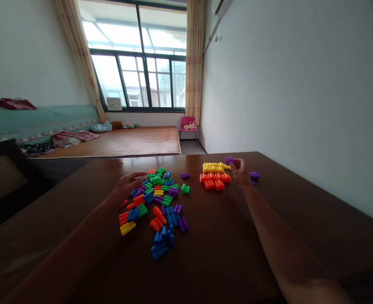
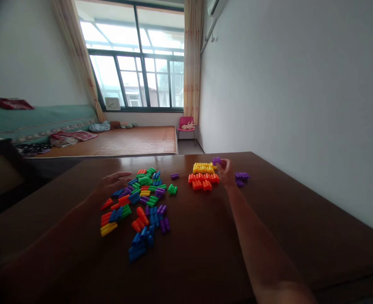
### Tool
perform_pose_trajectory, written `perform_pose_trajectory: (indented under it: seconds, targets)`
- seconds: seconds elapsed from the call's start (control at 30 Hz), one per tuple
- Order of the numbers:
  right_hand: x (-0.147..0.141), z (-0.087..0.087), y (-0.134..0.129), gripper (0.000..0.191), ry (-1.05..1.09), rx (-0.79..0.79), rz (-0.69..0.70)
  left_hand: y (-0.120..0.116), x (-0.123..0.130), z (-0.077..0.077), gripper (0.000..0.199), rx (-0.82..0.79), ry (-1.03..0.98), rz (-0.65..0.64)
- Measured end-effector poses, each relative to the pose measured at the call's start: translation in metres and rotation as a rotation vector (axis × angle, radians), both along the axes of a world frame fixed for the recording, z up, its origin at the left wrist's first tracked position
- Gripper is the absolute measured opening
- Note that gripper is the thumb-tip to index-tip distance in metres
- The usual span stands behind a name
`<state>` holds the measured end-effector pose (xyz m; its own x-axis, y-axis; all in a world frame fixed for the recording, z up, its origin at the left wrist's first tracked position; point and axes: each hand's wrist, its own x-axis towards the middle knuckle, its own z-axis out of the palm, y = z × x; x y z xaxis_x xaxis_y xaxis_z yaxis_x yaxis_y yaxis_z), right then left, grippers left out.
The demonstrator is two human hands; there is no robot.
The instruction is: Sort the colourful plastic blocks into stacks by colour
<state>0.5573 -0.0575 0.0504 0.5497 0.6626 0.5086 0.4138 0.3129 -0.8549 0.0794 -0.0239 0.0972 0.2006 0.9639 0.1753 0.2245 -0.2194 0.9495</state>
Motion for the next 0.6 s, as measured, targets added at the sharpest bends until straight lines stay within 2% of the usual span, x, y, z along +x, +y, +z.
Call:
perform_pose_trajectory:
  seconds: [0.1,0.17,0.2,0.27,0.33,0.47,0.6]
  targets:
    - [0.090,-0.020,-0.012,0.046,0.047,-0.039,-0.331,0.020,-0.061,-0.018,0.044,-0.047,-0.161,0.296]
    - [0.127,-0.037,-0.020,0.043,0.069,-0.098,-0.470,0.032,-0.092,-0.036,0.023,-0.121,-0.208,0.472]
    - [0.137,-0.045,-0.022,0.041,0.067,-0.131,-0.506,0.036,-0.103,-0.045,0.019,-0.156,-0.215,0.515]
    - [0.144,-0.055,-0.021,0.038,0.024,-0.202,-0.513,0.043,-0.116,-0.058,0.018,-0.183,-0.229,0.565]
    - [0.140,-0.059,-0.016,0.036,-0.067,-0.255,-0.494,0.046,-0.120,-0.065,0.017,-0.168,-0.234,0.578]
    - [0.124,-0.058,-0.008,0.035,-0.274,-0.319,-0.536,0.043,-0.114,-0.067,0.017,-0.136,-0.173,0.566]
    - [0.114,-0.056,-0.011,0.039,-0.393,-0.427,-0.555,0.038,-0.109,-0.064,0.020,-0.102,-0.071,0.547]
